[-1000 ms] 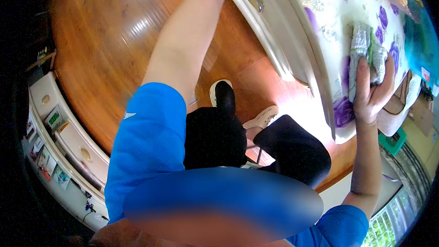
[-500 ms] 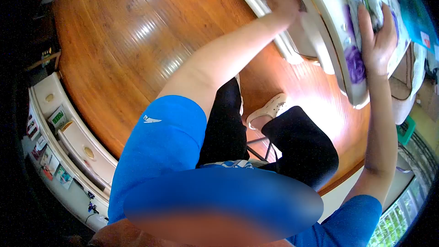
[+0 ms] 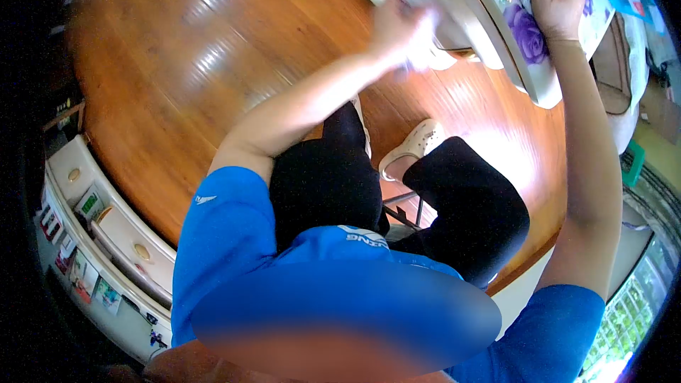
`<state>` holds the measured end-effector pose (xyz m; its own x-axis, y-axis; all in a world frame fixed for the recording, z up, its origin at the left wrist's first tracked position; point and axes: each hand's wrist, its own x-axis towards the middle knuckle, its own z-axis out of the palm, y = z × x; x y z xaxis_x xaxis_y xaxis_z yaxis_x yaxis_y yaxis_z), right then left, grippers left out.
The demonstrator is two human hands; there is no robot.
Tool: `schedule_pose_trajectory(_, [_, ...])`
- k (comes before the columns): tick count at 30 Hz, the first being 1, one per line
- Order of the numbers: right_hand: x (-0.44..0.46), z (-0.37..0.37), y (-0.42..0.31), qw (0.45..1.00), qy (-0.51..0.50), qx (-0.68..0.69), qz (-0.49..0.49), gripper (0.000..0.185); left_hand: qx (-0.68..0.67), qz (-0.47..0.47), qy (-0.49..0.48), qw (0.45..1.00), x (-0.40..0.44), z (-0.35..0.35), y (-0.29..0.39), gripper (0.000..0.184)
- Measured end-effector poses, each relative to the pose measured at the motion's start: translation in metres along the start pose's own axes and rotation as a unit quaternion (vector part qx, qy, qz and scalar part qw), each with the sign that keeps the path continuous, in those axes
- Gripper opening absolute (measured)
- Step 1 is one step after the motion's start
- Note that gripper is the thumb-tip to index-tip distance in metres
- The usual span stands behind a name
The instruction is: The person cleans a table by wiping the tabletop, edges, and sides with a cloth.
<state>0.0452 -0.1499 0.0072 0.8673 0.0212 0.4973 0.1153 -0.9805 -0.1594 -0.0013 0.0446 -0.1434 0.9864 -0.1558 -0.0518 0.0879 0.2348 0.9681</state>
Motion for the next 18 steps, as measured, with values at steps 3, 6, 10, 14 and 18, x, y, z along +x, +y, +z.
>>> schedule_pose_trajectory(3, [0.000,-0.005,-0.006,1.000,-0.004,0.003,0.003,0.056,-0.022,0.240,0.185,0.953,0.051,-0.023,0.020,0.038])
schedule_pose_trajectory(6, [-0.003,-0.006,-0.005,1.000,0.005,-0.002,-0.002,0.057,0.301,0.338,0.081,0.888,0.082,-0.006,-0.013,0.047])
schedule_pose_trajectory(10, [-0.005,-0.029,-0.061,0.996,-0.051,-0.015,0.073,0.052,0.360,0.356,0.056,0.860,0.057,0.012,-0.012,0.052])
schedule_pose_trajectory(14, [-0.004,-0.013,-0.024,0.998,0.015,-0.043,-0.050,0.057,0.417,0.373,-0.050,0.827,0.022,0.016,-0.002,0.036])
schedule_pose_trajectory(18, [-0.018,-0.013,-0.034,0.999,-0.010,-0.009,0.032,0.057,0.409,0.412,-0.094,0.809,-0.006,0.060,-0.047,0.031])
